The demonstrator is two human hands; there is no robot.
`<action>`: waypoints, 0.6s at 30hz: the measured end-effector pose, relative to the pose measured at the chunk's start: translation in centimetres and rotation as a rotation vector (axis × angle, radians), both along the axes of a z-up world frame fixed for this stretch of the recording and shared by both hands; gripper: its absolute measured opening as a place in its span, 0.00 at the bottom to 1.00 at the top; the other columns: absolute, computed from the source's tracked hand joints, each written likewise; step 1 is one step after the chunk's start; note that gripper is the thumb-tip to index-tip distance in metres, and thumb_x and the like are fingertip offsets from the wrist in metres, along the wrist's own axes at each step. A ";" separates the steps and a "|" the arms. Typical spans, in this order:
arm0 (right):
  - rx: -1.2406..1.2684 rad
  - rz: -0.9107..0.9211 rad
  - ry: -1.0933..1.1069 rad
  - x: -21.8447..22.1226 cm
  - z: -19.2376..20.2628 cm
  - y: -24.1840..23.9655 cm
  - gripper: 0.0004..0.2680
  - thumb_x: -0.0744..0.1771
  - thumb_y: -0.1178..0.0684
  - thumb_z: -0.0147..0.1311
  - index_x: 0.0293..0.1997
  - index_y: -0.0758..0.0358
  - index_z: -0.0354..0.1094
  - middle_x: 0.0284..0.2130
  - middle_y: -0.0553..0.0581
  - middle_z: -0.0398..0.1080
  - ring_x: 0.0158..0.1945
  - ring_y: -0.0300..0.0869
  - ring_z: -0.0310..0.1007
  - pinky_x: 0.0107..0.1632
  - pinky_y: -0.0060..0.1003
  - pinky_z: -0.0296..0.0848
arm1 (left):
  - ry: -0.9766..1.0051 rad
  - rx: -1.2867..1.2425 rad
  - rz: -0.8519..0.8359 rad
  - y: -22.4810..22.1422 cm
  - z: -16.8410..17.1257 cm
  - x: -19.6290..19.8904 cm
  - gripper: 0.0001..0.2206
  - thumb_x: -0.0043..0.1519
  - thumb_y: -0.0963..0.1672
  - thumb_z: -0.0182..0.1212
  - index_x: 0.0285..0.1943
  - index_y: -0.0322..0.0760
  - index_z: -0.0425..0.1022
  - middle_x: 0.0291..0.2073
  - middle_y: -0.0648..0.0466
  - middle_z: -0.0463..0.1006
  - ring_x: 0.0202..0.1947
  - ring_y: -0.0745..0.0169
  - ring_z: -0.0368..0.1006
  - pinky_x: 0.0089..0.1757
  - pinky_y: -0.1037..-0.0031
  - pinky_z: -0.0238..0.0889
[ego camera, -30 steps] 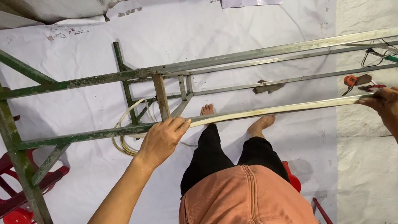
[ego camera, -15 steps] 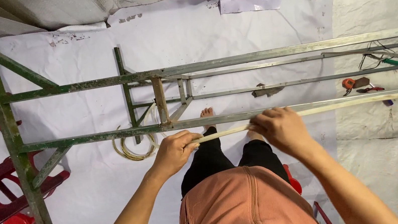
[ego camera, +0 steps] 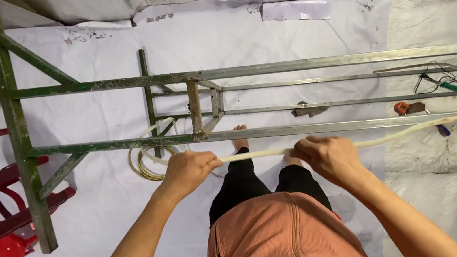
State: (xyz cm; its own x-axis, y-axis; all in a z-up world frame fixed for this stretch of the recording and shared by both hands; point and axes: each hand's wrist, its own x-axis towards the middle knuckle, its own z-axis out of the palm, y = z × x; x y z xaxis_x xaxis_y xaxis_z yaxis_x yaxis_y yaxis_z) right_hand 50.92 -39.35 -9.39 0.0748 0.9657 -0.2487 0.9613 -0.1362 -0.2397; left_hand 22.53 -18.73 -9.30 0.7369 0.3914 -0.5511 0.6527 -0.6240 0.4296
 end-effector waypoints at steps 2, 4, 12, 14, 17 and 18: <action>0.067 -0.113 -0.007 0.7 0.3 0.5 0.05 0.68 0.39 0.54 0.38 0.39 0.72 0.24 0.42 0.73 0.28 0.42 0.78 0.30 0.37 0.76 | -0.057 -0.074 0.155 1.1 0.6 0.8 0.16 0.65 0.56 0.53 0.38 0.49 0.78 0.29 0.50 0.83 0.37 0.41 0.80 0.40 0.55 0.73; 0.087 -0.132 0.022 1.3 0.7 0.9 0.05 0.68 0.41 0.55 0.37 0.41 0.74 0.24 0.44 0.74 0.29 0.44 0.79 0.32 0.38 0.76 | -0.044 -0.068 0.186 2.1 0.7 1.3 0.15 0.65 0.56 0.54 0.41 0.51 0.79 0.30 0.49 0.84 0.38 0.41 0.80 0.41 0.54 0.72; 0.023 -0.399 0.090 7.8 -0.2 0.8 0.05 0.69 0.43 0.57 0.39 0.45 0.76 0.28 0.52 0.75 0.35 0.53 0.79 0.37 0.46 0.77 | 0.094 0.088 0.321 7.2 2.4 4.8 0.09 0.63 0.53 0.62 0.42 0.52 0.81 0.28 0.53 0.84 0.39 0.43 0.81 0.42 0.55 0.71; 0.040 -0.435 0.044 8.6 -0.7 1.7 0.05 0.69 0.44 0.58 0.42 0.47 0.77 0.29 0.55 0.75 0.36 0.57 0.79 0.39 0.51 0.77 | 0.063 0.210 0.373 8.1 2.9 7.0 0.07 0.61 0.50 0.66 0.38 0.48 0.83 0.27 0.50 0.83 0.39 0.40 0.81 0.42 0.53 0.71; 0.065 -0.453 -0.044 9.8 -0.7 3.8 0.08 0.71 0.43 0.59 0.39 0.51 0.78 0.24 0.55 0.75 0.32 0.55 0.79 0.36 0.45 0.76 | -0.033 0.235 0.418 10.9 -0.2 9.8 0.07 0.58 0.48 0.70 0.34 0.45 0.83 0.24 0.52 0.82 0.37 0.42 0.81 0.40 0.53 0.71; 0.067 -0.450 -0.042 9.8 -0.7 4.3 0.08 0.71 0.43 0.59 0.39 0.51 0.78 0.24 0.55 0.75 0.32 0.55 0.79 0.36 0.45 0.76 | -0.031 0.238 0.421 11.4 -1.4 10.0 0.07 0.58 0.48 0.70 0.34 0.45 0.83 0.24 0.52 0.82 0.37 0.42 0.81 0.40 0.53 0.71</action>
